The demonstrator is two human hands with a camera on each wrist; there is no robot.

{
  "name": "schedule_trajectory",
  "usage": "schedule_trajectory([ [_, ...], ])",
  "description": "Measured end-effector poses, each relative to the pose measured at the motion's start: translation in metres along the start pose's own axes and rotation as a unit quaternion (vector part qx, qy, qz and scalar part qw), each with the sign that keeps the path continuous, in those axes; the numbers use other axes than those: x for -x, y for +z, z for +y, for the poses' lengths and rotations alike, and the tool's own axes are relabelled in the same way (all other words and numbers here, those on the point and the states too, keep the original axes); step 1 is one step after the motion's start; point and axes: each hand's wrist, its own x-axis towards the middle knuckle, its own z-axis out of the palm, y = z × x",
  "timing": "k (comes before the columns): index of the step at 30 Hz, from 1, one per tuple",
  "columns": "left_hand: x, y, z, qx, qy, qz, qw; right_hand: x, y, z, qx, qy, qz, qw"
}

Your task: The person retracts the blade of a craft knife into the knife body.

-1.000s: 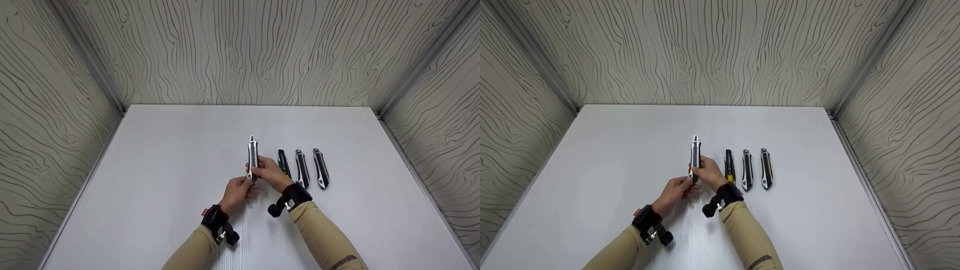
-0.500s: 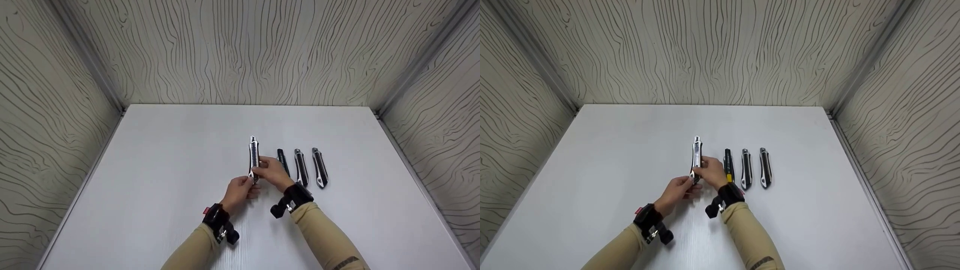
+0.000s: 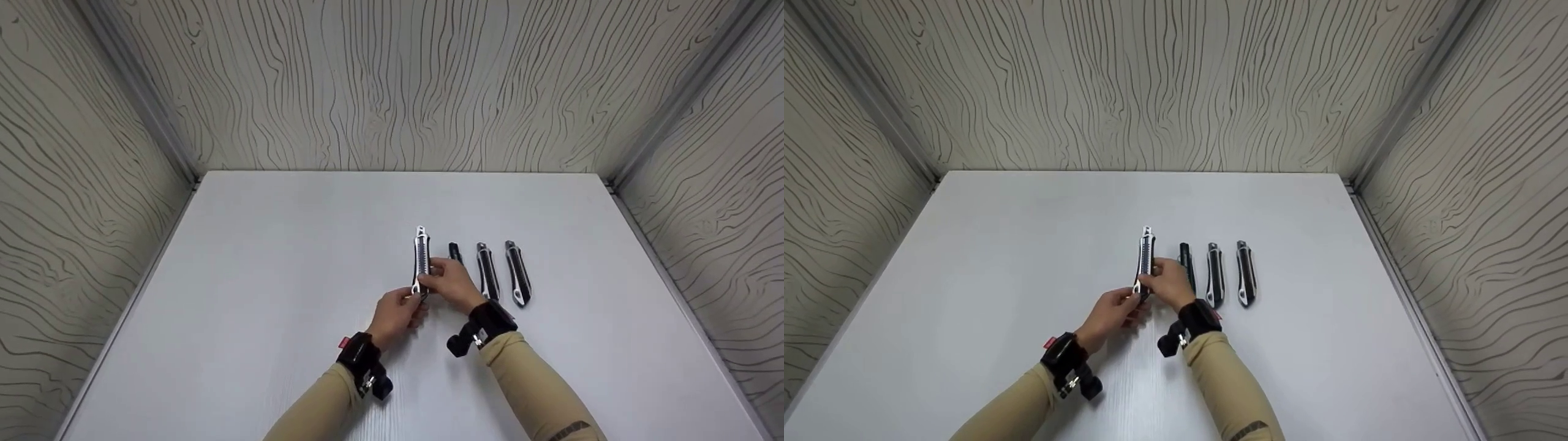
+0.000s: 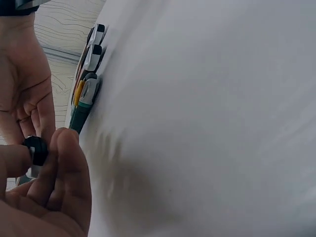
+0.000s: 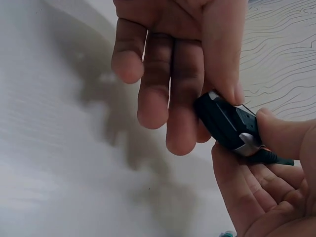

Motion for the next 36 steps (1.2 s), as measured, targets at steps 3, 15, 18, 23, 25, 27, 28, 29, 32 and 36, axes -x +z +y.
schedule_trajectory([
  [3, 0.0, 0.003, -0.001, -0.025, 0.002, 0.002, 0.9997, 0.001, -0.001, 0.002, -0.001, 0.012, 0.006, 1.0],
  [15, 0.004, 0.003, -0.005, -0.154, 0.003, 0.003, 0.9881, 0.0, 0.005, 0.008, 0.079, 0.052, 0.033, 0.995],
  [18, 0.004, 0.001, -0.007, -0.173, 0.005, 0.007, 0.9849, -0.001, 0.006, 0.009, 0.118, 0.047, 0.042, 0.991],
  [23, 0.005, -0.004, -0.008, -0.184, 0.001, 0.009, 0.983, -0.001, 0.008, 0.01, 0.175, 0.029, 0.066, 0.982],
  [25, 0.006, -0.005, -0.008, -0.184, -0.002, 0.009, 0.9828, -0.001, 0.009, 0.009, 0.193, 0.022, 0.074, 0.978],
  [27, 0.006, -0.006, -0.008, -0.182, -0.002, 0.009, 0.9832, -0.001, 0.011, 0.009, 0.213, 0.02, 0.083, 0.973],
  [28, 0.006, -0.007, -0.008, -0.18, -0.005, 0.009, 0.9837, -0.001, 0.012, 0.008, 0.221, 0.021, 0.086, 0.971],
  [29, 0.005, -0.007, -0.008, -0.178, -0.003, 0.009, 0.9839, 0.0, 0.013, 0.007, 0.229, 0.026, 0.089, 0.969],
  [32, 0.005, -0.009, -0.009, -0.172, 0.0, 0.012, 0.9851, -0.001, 0.015, 0.006, 0.256, 0.036, 0.099, 0.961],
  [36, 0.006, -0.013, -0.009, -0.17, 0.008, 0.019, 0.9853, -0.002, 0.015, 0.007, 0.285, 0.036, 0.11, 0.952],
])
